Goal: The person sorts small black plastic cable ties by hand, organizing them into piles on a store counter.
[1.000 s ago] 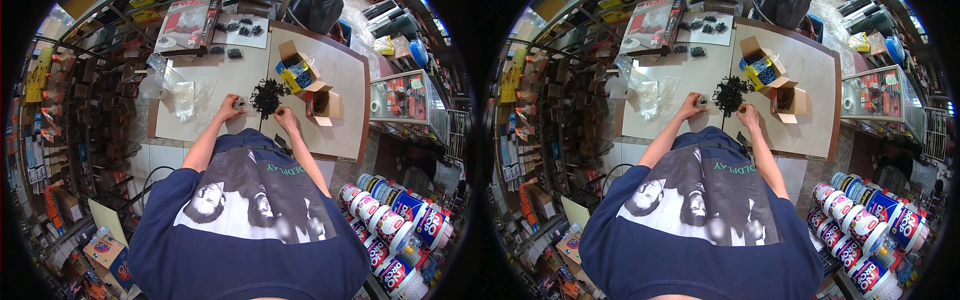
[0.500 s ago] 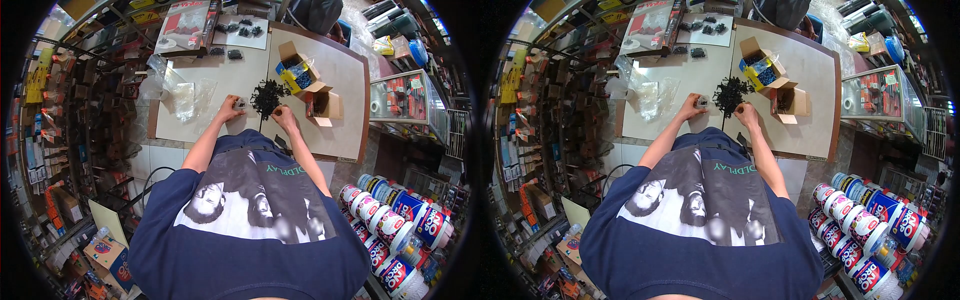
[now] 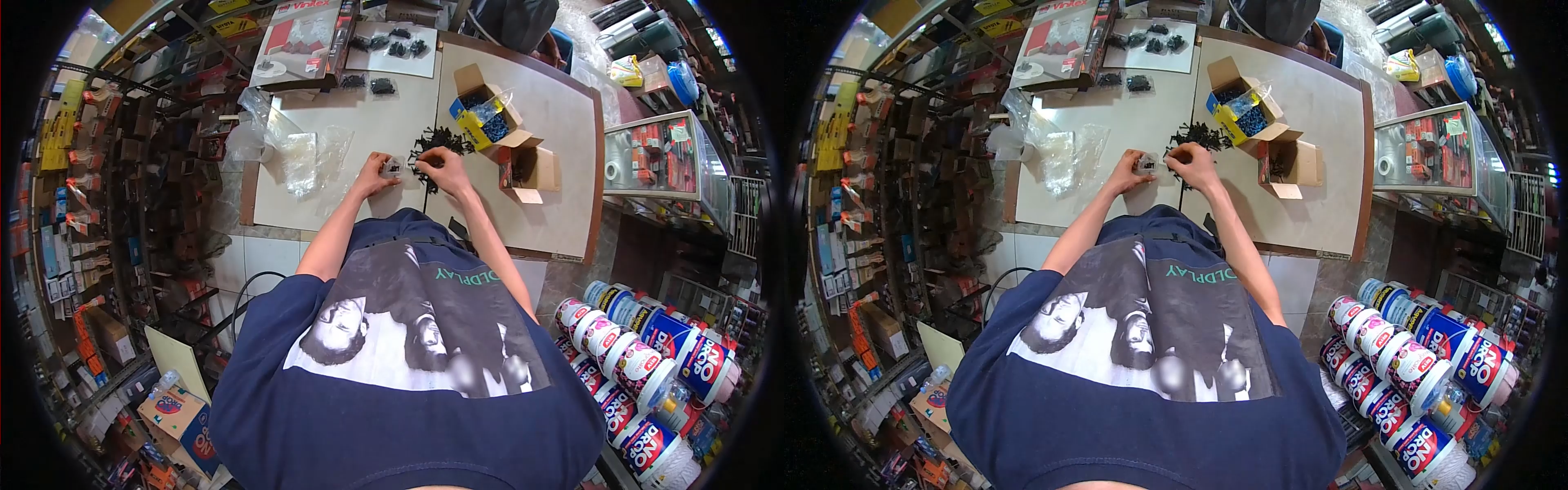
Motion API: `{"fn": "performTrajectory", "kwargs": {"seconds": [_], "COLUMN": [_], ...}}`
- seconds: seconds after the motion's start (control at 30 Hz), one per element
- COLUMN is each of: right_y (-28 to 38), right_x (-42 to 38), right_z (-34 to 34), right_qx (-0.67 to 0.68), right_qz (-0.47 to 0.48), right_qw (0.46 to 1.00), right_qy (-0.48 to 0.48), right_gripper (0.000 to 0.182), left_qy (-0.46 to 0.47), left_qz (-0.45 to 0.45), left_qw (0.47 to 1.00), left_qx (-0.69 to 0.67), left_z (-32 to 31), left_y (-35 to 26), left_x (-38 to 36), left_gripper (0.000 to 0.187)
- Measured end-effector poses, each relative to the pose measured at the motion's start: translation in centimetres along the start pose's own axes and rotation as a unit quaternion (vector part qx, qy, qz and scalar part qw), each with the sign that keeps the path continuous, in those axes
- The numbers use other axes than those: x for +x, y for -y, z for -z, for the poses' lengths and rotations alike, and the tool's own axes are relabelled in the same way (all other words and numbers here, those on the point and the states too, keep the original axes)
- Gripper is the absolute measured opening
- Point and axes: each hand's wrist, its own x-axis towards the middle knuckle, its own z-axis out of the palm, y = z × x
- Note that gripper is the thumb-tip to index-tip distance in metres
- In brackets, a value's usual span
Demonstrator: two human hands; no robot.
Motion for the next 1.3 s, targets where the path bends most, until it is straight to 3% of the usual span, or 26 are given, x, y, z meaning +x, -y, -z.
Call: {"fn": "performTrajectory", "kwargs": {"seconds": [0.2,0.43,0.53,0.77,0.93,1.17,1.3], "right_y": [-0.5,-10.5,-13.3,-10.6,-10.9,-10.5,-9.6], "right_x": [0.2,-1.3,-2.5,-2.9,-3.3,-4.9,-4.1], "right_z": [0.7,3.8,3.6,2.8,2.9,3.7,3.5], "right_qx": [0.006,-0.121,-0.123,-0.171,-0.255,-0.261,-0.171], "right_qz": [-0.065,-0.187,-0.198,-0.164,-0.046,-0.029,-0.077], "right_qw": [0.998,0.97,0.969,0.969,0.965,0.965,0.98], "right_qy": [-0.008,-0.098,-0.084,-0.068,-0.045,-0.026,-0.061], "right_gripper": [0.022,0.028,0.027,0.031,0.023,0.016,0.017], "left_qy": [0.003,0.0,0.008,0.006,0.006,0.007,0.005], "left_qz": [-0.014,-0.026,-0.004,-0.013,-0.003,0.003,-0.009], "left_qw": [1.0,1.0,1.0,1.0,1.0,1.0,1.0], "left_qx": [-0.002,-0.003,-0.001,-0.007,-0.007,0.017,0.023], "left_z": [-0.1,0.1,0.2,0.2,0.1,0.1,0.1], "left_y": [0.6,0.2,-0.1,-0.1,-0.1,-0.2,-0.1], "left_x": [0.1,0.0,-0.1,-0.1,-0.1,0.0,-0.1], "left_gripper": [0.06,0.059,0.058,0.059,0.06,0.061,0.061]}}
